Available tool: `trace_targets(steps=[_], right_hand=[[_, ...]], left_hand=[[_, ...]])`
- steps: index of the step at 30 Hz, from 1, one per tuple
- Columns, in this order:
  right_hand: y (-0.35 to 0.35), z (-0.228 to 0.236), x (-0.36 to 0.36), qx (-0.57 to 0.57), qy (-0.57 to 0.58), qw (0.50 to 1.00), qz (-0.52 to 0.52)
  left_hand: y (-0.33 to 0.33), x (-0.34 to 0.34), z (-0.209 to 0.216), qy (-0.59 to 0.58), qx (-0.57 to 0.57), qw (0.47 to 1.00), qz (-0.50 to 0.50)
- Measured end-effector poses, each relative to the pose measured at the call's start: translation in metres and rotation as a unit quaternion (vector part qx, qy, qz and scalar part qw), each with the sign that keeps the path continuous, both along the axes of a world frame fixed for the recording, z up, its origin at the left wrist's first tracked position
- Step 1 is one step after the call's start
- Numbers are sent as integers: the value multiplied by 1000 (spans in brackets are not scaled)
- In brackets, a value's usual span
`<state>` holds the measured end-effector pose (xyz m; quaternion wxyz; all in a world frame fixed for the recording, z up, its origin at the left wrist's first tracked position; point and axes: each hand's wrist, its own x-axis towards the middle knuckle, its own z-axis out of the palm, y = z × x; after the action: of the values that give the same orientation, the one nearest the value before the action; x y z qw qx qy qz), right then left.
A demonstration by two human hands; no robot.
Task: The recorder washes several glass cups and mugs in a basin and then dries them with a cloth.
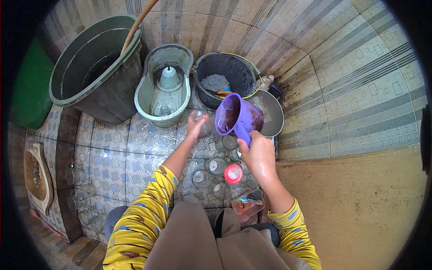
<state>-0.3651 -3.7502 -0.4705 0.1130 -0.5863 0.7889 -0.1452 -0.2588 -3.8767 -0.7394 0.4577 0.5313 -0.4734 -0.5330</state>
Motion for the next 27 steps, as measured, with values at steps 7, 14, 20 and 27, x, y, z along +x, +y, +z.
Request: trace_targets(steps=[7, 14, 20, 27], right_hand=[[5, -2, 5, -22, -8, 999, 30], [6, 3, 16, 1, 38, 998, 42], [8, 4, 14, -5, 60, 998, 21], [6, 13, 6, -93, 40, 995, 13]], left_hand=[[-13, 13, 13, 434, 471, 758, -127], [0, 17, -8, -83, -127, 987, -42], [9, 13, 38, -175, -175, 963, -110], [-10, 25, 17, -84, 82, 987, -107]])
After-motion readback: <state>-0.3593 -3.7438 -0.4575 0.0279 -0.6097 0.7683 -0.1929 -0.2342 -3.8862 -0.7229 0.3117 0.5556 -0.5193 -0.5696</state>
